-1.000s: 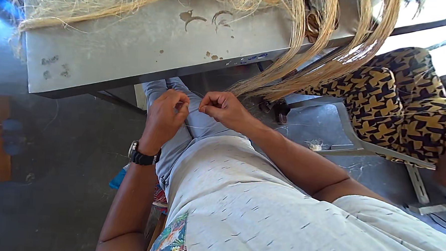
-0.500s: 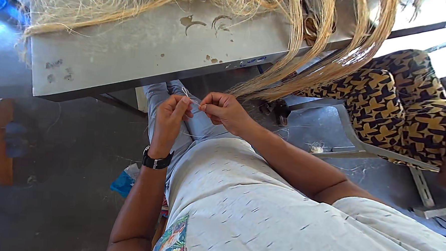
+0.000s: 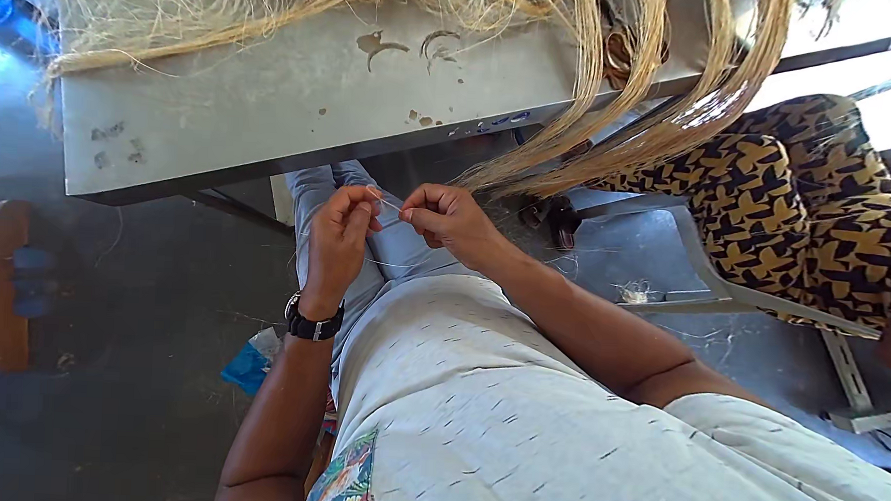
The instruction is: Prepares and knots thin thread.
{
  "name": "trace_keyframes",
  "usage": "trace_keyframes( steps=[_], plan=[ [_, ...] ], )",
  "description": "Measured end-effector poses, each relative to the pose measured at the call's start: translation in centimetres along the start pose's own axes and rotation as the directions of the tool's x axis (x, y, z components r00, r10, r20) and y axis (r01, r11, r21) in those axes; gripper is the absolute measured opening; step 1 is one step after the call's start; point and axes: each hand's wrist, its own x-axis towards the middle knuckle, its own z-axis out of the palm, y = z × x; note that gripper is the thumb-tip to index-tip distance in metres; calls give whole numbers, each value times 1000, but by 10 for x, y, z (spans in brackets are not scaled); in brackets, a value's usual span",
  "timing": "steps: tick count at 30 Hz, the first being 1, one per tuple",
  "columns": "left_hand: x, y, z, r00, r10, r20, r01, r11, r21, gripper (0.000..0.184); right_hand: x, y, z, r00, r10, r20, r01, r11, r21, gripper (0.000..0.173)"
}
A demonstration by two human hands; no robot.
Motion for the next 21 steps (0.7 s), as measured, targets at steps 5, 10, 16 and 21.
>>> trace_keyframes(
  steps=[5, 10, 16, 21],
  plan=[
    [-2, -1, -1, 999, -10, 40, 15, 993, -120, 27, -1, -2, 0, 1000, 12, -10, -12, 1000, -5, 11],
    [0, -1, 2, 1000, 23, 0, -23, 997, -73, 13, -1, 0, 2, 1000, 19, 11, -19, 1000, -10, 10],
    [0, 1, -8, 996, 10, 89, -7, 1000, -28, 10, 4, -3, -7, 999, 0, 35, 2, 998, -57, 10],
    [2, 4, -14, 984, -10, 178, 6, 1000, 20, 9, 11, -1, -12, 997, -57, 56, 66, 983, -174, 9]
  ],
)
